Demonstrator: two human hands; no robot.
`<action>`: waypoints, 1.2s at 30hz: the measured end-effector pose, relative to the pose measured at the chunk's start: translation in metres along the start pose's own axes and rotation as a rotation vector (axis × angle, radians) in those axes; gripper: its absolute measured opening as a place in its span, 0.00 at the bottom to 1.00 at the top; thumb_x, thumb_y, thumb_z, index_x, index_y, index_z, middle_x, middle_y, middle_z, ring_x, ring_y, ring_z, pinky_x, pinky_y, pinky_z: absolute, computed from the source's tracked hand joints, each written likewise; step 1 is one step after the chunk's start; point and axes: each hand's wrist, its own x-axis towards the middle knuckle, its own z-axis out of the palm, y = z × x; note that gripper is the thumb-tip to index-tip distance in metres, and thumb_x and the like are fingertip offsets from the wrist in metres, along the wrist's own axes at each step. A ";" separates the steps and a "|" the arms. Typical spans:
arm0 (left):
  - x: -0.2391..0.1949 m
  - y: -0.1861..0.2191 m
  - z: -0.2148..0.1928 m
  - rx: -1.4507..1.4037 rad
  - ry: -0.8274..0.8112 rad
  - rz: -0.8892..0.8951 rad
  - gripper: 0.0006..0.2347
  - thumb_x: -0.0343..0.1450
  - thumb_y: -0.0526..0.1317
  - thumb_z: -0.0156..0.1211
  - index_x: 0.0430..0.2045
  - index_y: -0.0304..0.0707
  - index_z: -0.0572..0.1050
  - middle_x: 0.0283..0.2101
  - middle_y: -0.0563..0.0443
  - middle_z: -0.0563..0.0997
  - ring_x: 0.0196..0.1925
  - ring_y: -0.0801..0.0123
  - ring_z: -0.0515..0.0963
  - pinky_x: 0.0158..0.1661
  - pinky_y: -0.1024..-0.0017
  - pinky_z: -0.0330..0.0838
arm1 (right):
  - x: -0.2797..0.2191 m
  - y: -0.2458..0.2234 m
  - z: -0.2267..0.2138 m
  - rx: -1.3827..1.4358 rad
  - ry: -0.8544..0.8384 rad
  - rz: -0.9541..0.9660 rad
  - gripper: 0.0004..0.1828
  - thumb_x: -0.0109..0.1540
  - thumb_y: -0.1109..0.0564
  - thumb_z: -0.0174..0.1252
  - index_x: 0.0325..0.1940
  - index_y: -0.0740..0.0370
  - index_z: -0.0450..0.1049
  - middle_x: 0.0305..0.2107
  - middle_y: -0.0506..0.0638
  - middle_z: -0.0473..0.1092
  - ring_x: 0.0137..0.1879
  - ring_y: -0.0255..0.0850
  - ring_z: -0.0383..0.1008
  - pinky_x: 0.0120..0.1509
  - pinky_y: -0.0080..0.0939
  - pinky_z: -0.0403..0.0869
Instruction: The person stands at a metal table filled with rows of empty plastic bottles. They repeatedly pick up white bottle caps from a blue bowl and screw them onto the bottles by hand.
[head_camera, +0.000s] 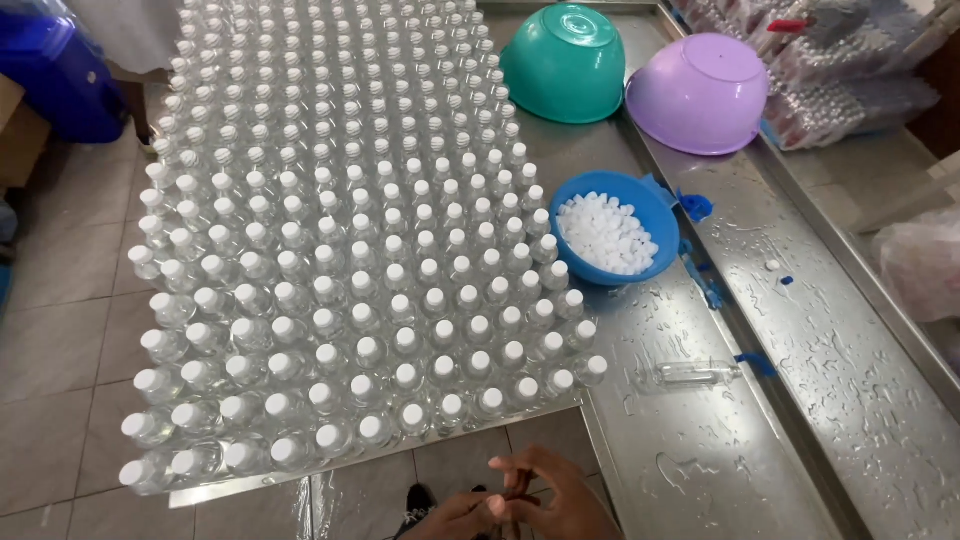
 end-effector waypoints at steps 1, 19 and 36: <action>0.001 -0.002 0.001 -0.107 0.061 -0.073 0.20 0.80 0.56 0.52 0.47 0.37 0.80 0.39 0.54 0.79 0.39 0.75 0.77 0.45 0.77 0.63 | 0.000 0.003 0.004 0.082 0.026 0.012 0.18 0.61 0.52 0.77 0.55 0.49 0.87 0.36 0.45 0.78 0.43 0.35 0.81 0.48 0.38 0.80; 0.045 0.018 0.022 0.426 0.490 -0.051 0.22 0.74 0.56 0.59 0.61 0.50 0.82 0.28 0.59 0.78 0.36 0.76 0.78 0.42 0.75 0.73 | -0.013 0.022 -0.037 0.163 0.442 0.307 0.16 0.60 0.53 0.73 0.52 0.54 0.90 0.39 0.49 0.90 0.48 0.37 0.91 0.59 0.37 0.84; 0.099 0.011 0.065 0.176 0.780 -0.022 0.23 0.75 0.55 0.54 0.64 0.49 0.81 0.32 0.52 0.81 0.30 0.72 0.70 0.35 0.70 0.69 | 0.096 0.126 -0.173 -0.235 0.319 -0.183 0.12 0.73 0.52 0.58 0.53 0.59 0.84 0.49 0.49 0.84 0.57 0.42 0.85 0.63 0.42 0.81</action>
